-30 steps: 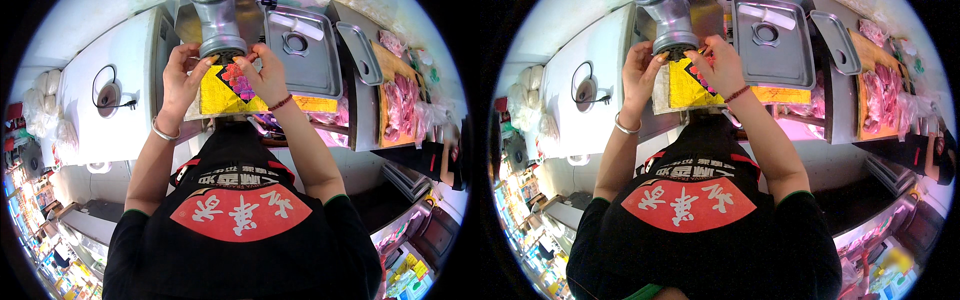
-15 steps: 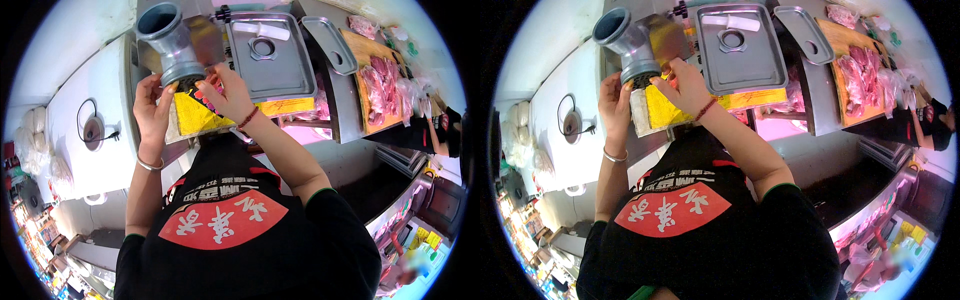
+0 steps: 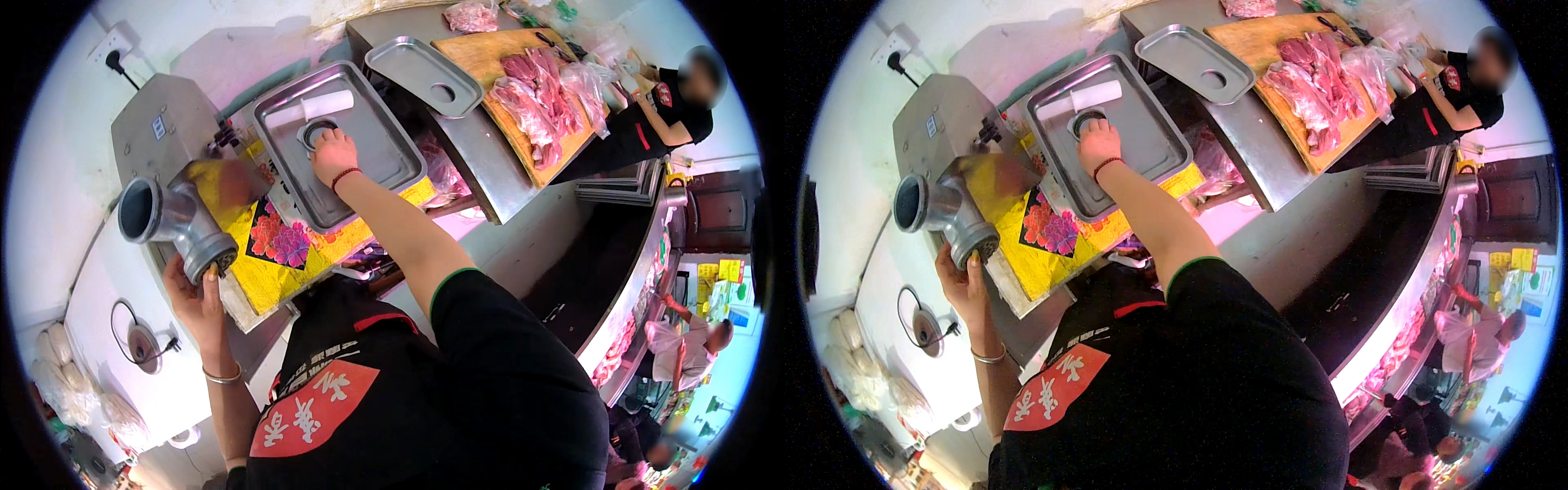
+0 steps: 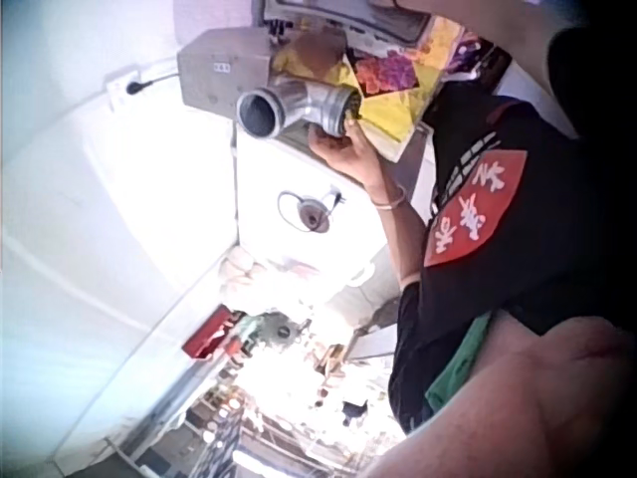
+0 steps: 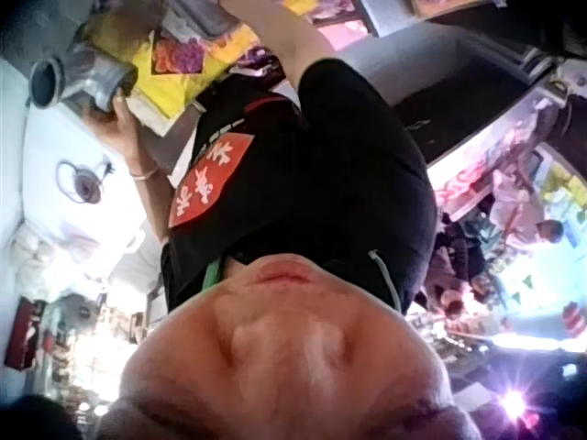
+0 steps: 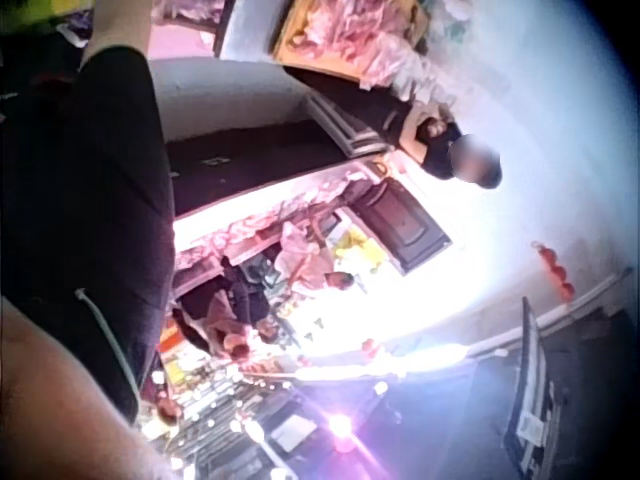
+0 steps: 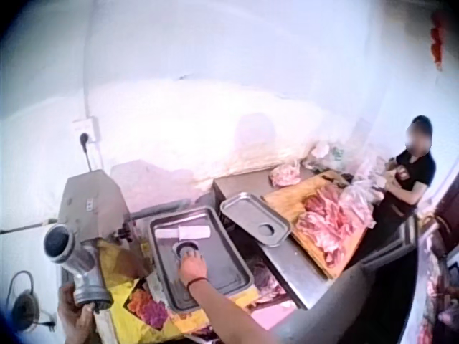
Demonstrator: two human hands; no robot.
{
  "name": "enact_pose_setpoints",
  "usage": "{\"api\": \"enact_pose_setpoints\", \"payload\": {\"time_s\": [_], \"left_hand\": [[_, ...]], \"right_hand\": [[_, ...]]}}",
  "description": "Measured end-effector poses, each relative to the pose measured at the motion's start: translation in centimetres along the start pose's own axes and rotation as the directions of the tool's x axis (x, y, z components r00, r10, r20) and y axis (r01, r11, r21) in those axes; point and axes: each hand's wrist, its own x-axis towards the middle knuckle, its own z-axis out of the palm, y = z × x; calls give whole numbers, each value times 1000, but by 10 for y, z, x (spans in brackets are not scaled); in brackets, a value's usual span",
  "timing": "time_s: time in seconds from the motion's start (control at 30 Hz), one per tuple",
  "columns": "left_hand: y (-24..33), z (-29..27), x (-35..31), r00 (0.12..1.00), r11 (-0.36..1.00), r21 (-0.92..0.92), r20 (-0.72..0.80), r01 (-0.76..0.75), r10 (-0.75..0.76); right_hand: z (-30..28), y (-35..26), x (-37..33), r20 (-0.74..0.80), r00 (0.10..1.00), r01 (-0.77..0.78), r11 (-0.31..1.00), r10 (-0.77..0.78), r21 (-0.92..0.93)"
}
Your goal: The person assembles a meat grinder by attaching the hopper, blade, and grinding plate, then secures the parts with a screw and places a tray underneath. They then pick up a metal bowl containing raw meat pieces and move it toward the grinder.
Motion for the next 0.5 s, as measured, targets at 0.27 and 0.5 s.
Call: {"api": "enact_pose_setpoints", "payload": {"time_s": [0.27,0.5], "left_hand": [[2,0,-1,999,999,-2,-27,38,-38],[5,-1,2,998,998,-27,22,57,-56]], "right_hand": [[30,17,11,101,988,128,980,-113,-155],[19,21,11,116,977,183,983,-181,-2]]}}
